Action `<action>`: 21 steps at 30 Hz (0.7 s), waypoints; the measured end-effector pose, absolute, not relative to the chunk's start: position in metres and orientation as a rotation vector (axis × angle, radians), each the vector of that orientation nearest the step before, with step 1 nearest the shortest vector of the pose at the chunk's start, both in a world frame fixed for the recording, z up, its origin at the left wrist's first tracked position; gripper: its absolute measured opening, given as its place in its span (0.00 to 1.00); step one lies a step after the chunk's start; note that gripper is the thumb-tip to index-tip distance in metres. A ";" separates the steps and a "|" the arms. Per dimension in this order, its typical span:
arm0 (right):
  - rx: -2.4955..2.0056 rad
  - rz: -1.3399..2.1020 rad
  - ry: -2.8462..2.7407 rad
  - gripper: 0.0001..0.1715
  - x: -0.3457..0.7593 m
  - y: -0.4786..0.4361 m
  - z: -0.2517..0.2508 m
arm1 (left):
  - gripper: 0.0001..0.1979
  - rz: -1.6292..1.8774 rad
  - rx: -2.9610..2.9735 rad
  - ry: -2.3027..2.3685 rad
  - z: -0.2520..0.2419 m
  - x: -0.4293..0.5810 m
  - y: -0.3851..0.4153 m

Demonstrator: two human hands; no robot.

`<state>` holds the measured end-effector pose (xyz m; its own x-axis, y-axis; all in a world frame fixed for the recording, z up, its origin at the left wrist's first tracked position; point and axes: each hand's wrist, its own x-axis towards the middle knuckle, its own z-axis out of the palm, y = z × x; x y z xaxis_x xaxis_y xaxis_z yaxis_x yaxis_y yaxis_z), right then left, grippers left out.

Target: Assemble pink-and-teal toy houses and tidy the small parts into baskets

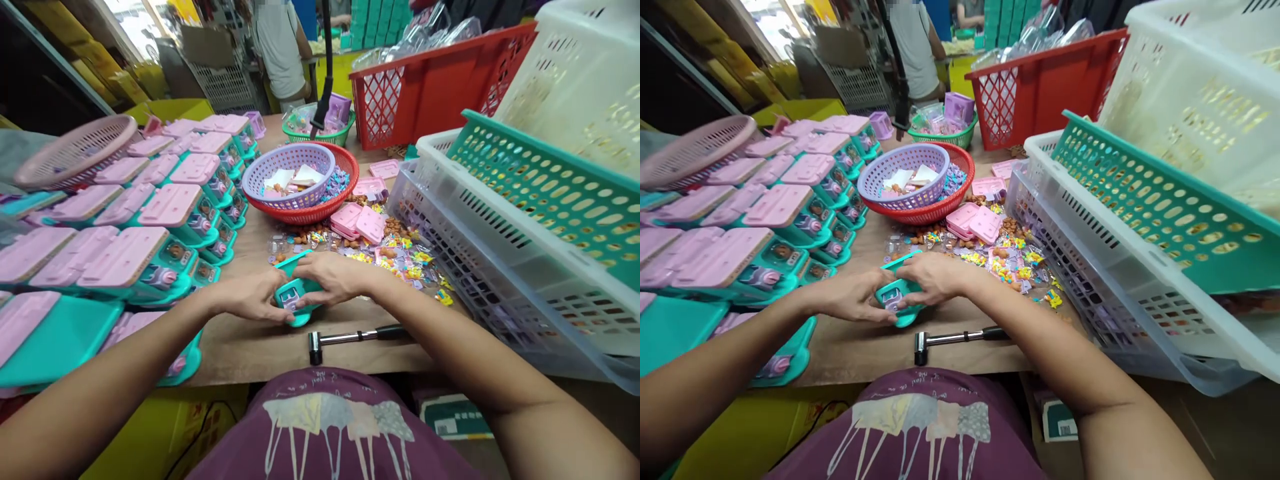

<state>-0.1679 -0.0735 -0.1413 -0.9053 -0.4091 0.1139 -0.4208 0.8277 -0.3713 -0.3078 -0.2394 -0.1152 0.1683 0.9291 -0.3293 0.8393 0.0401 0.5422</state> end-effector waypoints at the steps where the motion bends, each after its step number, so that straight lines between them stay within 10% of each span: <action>1: 0.670 0.668 -2.995 0.21 -0.173 -0.070 -0.137 | 0.20 0.194 1.741 1.634 -0.113 -0.314 -0.237; 21: 0.600 0.718 -3.205 0.24 -0.207 -0.074 -0.121 | 0.18 0.301 1.520 1.353 -0.126 -0.347 -0.232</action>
<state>-0.2073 -0.0736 -0.1209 -0.9167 -0.3838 -0.1114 -0.2996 0.8444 -0.4440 -0.3475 -0.2320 -0.1265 0.3334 0.8427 -0.4227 0.5837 0.1675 0.7945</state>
